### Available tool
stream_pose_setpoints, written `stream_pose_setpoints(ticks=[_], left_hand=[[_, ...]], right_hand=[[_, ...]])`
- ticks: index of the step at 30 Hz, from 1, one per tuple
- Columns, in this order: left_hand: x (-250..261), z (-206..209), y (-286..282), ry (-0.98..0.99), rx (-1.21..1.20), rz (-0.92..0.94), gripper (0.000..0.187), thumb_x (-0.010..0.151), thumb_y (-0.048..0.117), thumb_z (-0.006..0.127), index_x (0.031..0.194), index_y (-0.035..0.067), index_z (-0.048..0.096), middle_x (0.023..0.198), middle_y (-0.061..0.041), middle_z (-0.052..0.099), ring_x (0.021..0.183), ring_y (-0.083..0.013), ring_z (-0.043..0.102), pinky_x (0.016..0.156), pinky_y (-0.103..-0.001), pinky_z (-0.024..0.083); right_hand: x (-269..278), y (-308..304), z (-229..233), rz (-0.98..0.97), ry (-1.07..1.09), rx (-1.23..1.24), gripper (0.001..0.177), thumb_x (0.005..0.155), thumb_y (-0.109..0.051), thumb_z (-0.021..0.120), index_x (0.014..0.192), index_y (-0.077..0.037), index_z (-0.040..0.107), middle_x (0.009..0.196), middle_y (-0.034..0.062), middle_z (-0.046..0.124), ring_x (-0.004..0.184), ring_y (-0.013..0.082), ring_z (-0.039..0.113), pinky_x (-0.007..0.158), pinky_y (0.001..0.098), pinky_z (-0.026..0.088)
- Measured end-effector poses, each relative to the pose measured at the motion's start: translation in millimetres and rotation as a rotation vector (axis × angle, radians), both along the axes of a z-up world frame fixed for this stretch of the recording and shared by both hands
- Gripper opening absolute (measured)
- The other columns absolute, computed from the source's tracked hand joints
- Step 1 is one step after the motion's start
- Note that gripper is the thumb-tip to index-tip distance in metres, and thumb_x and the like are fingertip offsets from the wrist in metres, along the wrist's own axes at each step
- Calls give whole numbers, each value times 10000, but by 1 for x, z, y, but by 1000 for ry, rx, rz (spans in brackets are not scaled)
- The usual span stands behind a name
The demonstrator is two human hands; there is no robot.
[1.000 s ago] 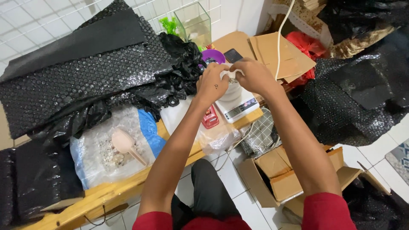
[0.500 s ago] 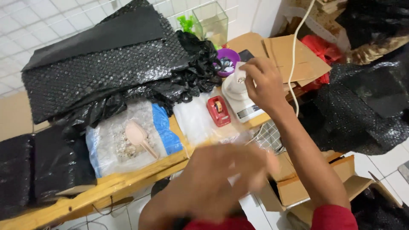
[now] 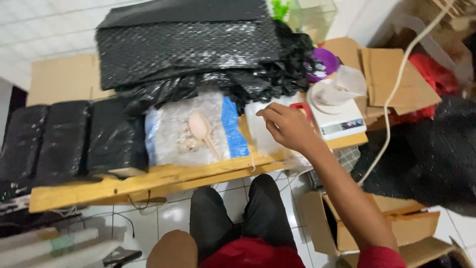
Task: The person scoops small metal items from a plastic bag into a container on a digital scale, adjusts the weight, and then places the items into a small resealable plastic bag.
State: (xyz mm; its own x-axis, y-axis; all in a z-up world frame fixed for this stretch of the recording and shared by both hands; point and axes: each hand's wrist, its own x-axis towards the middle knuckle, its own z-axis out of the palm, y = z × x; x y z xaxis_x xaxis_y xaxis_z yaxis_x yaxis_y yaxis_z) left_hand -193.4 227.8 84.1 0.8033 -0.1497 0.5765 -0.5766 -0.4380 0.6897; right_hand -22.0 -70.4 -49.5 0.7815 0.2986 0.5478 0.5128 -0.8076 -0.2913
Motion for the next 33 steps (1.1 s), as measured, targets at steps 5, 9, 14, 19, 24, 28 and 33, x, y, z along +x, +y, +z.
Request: stream_pose_setpoints(ticks=[5,9,14,19,24,28,33], left_hand=[[53,-36,26,-113,-125,-19,210,704,143,842,890,106,753,894,-82,727,772,-244,707,777,-327,542],[145,-82,34,-221,-95,-13,168,817,118,782,984,108,772,1013,-59,756,907,-253,732,846,-336,565],[219,-176,69,-176,325,151,203,873,170,670,1059,199,747,1184,-24,639,967,-252,593,756,-381,494],[231,-193,77,-50,686,193,222,811,150,663,985,152,800,1353,-175,538,1024,-369,527,711,-425,419],[238,-200,72,-6,889,318,296,825,185,687,1101,123,775,1369,-193,557,1014,-332,546,735,-417,437],[234,-179,66,84,893,351,490,888,204,660,1346,34,627,1422,-212,513,1037,-307,560,757,-396,479],[233,-169,72,189,773,247,583,882,166,666,1422,-16,539,1483,-237,471,1153,-353,547,822,-462,538]], right_hand=[[12,51,-27,-9,196,-21,171,970,-168,590,1124,-177,665,960,33,673,889,274,709,733,397,575],[23,97,-52,-15,472,-62,192,994,-290,558,1161,-213,613,1020,36,689,984,295,712,806,468,587],[37,138,-81,-42,603,-152,287,990,-406,581,1166,-185,531,1043,69,679,1023,314,714,850,493,582],[44,155,-84,-56,685,-126,366,954,-324,569,1266,-223,407,1179,114,642,1107,409,679,908,590,555],[45,162,-66,-111,662,-74,381,953,-331,537,1315,-293,424,1204,53,593,1112,383,665,898,594,564],[42,169,-50,-159,538,-52,348,963,-215,505,1307,-263,480,1087,46,520,975,411,697,806,597,600],[50,178,-63,-279,464,-67,346,984,-187,517,1329,-175,495,1093,91,489,901,454,707,772,601,616]])
